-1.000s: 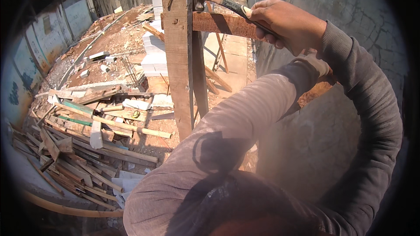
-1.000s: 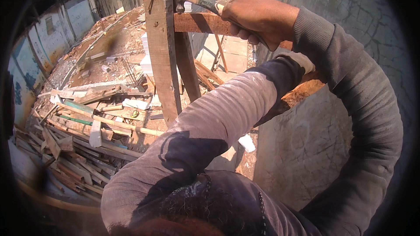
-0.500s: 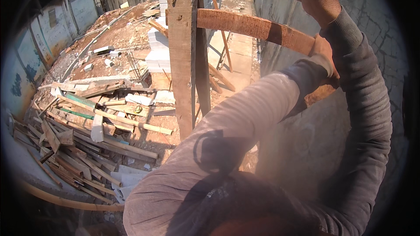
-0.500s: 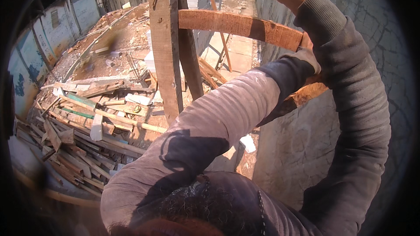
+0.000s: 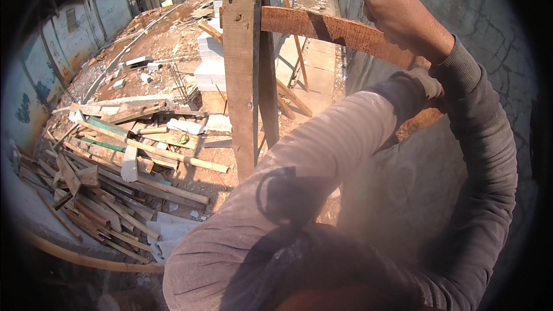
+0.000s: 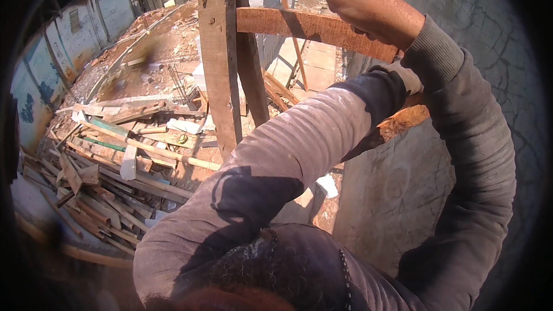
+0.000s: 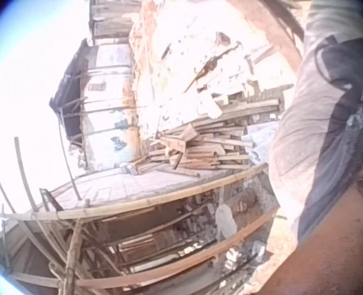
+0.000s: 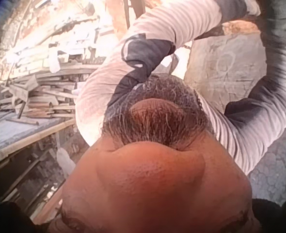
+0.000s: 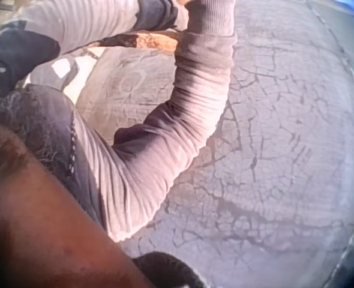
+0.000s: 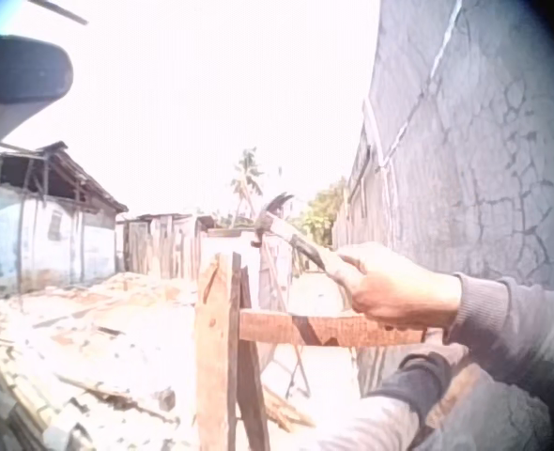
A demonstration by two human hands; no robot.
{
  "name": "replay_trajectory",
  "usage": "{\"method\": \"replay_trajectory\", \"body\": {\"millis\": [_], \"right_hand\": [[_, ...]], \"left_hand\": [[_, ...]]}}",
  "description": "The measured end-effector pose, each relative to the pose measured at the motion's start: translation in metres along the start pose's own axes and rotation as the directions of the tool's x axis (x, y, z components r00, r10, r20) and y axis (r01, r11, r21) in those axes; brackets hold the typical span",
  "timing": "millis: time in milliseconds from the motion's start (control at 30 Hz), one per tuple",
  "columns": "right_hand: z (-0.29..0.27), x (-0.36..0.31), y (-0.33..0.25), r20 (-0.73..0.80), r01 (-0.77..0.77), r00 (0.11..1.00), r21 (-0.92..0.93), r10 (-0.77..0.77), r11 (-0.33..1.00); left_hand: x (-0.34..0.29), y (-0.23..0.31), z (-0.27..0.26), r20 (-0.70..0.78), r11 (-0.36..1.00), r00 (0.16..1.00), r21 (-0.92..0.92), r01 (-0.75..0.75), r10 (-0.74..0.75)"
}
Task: The person hammers nails into wood planks and uses a hand saw to cut wood while assembling a frame on a construction site.
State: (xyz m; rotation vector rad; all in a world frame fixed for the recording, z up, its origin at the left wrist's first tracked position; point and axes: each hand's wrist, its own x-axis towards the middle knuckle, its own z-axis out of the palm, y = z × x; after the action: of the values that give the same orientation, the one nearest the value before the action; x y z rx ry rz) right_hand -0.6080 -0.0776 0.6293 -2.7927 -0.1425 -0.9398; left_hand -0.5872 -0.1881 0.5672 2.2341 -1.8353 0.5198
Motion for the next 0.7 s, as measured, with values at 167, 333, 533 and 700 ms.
{"method": "replay_trajectory", "body": {"millis": [167, 333, 533, 700], "right_hand": [[-0.057, 0.026, -0.04, 0.21, -0.34, 0.915, -0.063, 0.345, 0.938], [-0.107, 0.045, 0.015, -0.657, 0.307, 0.749, 0.453, 0.081, 0.837], [0.019, 0.019, 0.034, 0.296, -0.042, 0.95, -0.198, 0.101, 0.979], [-0.099, 0.013, -0.078, -0.035, -0.387, 0.921, 0.035, 0.388, 0.921]], "left_hand": [[0.003, -0.002, 0.009, -0.145, 0.997, 0.988, 0.06, 0.055, -0.046], [0.008, 0.029, -0.004, -0.199, 1.0, 0.98, 0.009, -0.016, 0.017], [0.017, -0.013, 0.06, -0.334, 1.0, 0.942, 0.007, -0.024, 0.025], [0.003, 0.015, -0.005, -0.114, 0.999, 0.993, 0.04, 0.03, -0.025]]}}
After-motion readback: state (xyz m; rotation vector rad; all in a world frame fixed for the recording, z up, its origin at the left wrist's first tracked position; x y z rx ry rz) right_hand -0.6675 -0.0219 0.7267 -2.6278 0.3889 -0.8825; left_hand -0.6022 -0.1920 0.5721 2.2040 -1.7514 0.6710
